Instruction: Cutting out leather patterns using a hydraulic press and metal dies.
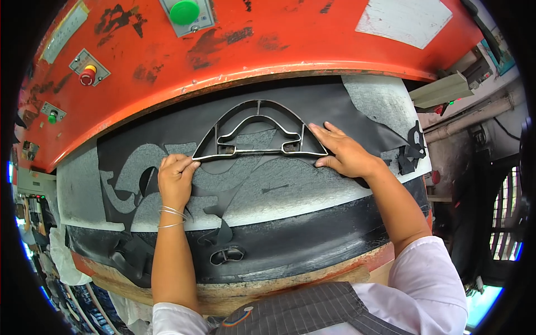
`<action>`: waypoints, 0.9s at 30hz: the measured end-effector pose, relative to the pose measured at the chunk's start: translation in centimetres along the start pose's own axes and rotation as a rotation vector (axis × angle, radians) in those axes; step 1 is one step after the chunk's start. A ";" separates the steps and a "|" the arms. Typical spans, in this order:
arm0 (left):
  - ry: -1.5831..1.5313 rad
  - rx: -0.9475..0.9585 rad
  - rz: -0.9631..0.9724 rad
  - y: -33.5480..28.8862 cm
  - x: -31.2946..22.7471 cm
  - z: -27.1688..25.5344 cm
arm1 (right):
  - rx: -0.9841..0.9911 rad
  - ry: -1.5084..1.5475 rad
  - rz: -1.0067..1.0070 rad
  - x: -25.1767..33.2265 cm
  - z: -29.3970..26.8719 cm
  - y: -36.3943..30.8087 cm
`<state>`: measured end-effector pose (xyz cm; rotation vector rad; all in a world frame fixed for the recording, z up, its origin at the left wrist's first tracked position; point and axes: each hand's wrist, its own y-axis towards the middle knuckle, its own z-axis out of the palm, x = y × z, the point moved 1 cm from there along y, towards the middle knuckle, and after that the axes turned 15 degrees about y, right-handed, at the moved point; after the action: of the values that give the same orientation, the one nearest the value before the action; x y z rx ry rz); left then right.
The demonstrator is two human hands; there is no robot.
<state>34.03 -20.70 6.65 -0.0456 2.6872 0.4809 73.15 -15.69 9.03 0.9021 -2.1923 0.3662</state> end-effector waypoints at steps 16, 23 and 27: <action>0.018 -0.008 0.075 -1.2 2.0 -0.2 | -0.031 -0.008 0.232 2.1 2.0 0.0; -0.014 -0.123 0.122 -2.7 4.4 -4.4 | -0.357 -0.247 0.254 5.8 2.7 -0.2; -0.119 -0.276 -0.172 -4.1 9.5 -12.6 | -0.690 0.193 0.142 14.9 4.0 0.0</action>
<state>20.84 -28.44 12.28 -0.3131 2.4565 0.7694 63.75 -24.98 16.90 0.3156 -1.9922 -0.2303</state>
